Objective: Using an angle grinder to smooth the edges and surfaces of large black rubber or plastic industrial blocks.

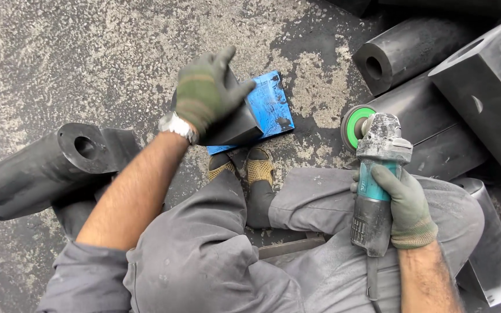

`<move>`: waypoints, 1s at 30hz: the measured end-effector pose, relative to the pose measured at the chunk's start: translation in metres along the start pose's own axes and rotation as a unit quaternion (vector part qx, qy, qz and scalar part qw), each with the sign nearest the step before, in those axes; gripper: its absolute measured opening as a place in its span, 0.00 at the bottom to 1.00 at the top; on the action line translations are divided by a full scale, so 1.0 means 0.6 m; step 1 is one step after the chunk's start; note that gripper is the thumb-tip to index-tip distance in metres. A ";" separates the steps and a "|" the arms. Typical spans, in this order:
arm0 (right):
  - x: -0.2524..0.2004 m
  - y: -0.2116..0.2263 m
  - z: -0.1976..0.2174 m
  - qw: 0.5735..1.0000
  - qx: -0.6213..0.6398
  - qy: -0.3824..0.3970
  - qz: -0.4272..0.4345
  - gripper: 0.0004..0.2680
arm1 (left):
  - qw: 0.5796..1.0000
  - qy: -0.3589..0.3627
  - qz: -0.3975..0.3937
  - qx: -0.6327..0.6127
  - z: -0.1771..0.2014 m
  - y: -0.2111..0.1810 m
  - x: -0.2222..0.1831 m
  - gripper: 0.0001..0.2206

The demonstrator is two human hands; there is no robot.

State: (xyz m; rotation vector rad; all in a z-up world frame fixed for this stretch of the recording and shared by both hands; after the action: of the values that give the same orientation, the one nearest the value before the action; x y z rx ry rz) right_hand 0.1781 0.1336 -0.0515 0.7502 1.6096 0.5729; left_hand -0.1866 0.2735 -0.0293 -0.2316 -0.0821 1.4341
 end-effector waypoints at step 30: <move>0.022 -0.018 0.002 1.000 -0.027 0.003 -0.002 0.15 | 0.972 -0.204 0.080 -0.089 -0.048 0.118 -0.318 0.26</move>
State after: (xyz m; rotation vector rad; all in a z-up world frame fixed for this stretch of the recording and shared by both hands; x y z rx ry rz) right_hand 0.1764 0.1363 -0.0685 0.7043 1.5952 0.6139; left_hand -0.2758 0.0903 -0.0563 -0.0888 -0.5407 1.6204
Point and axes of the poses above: each hand's wrist, its own x-axis towards the middle knuckle, its own z-axis out of the back of the hand, y = z × x, the point moved 4 cm from there along x, towards the middle knuckle, and after that the axes turned 5 degrees about -x, right-handed, at the moved point
